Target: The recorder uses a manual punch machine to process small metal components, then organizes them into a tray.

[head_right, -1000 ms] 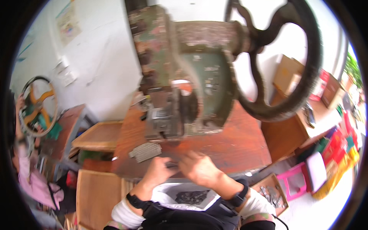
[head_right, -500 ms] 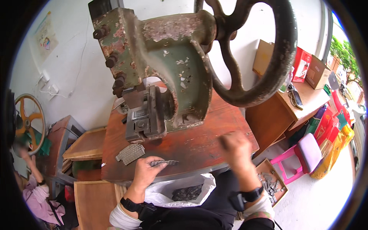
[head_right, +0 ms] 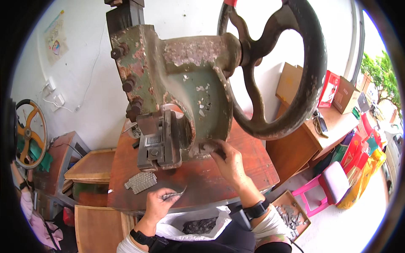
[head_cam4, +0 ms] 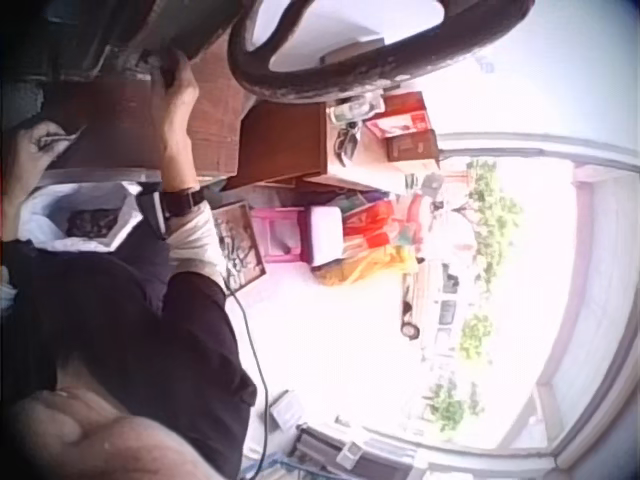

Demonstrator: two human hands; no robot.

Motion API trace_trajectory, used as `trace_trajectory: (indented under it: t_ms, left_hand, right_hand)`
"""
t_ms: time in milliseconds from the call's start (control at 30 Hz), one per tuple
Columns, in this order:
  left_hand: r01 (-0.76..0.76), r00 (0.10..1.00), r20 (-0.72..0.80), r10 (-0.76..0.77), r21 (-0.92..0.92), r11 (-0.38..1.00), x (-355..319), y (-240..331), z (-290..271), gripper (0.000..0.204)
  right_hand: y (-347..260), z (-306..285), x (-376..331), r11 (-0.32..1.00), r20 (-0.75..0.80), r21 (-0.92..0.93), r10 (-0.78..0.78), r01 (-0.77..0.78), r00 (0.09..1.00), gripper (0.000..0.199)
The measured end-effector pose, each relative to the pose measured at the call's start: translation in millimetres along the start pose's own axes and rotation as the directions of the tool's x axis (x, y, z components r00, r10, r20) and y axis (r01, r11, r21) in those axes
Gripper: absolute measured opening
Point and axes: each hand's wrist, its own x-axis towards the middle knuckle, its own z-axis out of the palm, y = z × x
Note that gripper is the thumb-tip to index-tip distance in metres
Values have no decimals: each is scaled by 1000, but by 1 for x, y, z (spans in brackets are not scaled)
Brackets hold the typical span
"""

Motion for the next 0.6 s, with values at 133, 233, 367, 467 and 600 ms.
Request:
trace_trajectory:
  t_ms: [133,233,367,467,600]
  left_hand:
    - [-13,1000,7,13,-6,1000,-1,7,0,10]
    - [-57,998,0,57,16,998,-1,7,1,9]
    - [-116,993,1,116,20,993,0,7,0,9]
    - [-96,995,10,95,17,995,-1,7,-2,10]
    - [-110,994,11,110,7,994,-3,5,-2,10]
  right_hand:
    - [-10,22,47,838,-232,487,394,-245,889,24]
    - [-15,27,73,864,-391,465,394,-191,832,24]
    - [-27,25,91,938,-466,297,307,-180,830,22]
    - [-20,30,102,975,-532,109,222,-194,817,25]
    - [-20,31,109,961,-550,-30,212,-273,808,28]
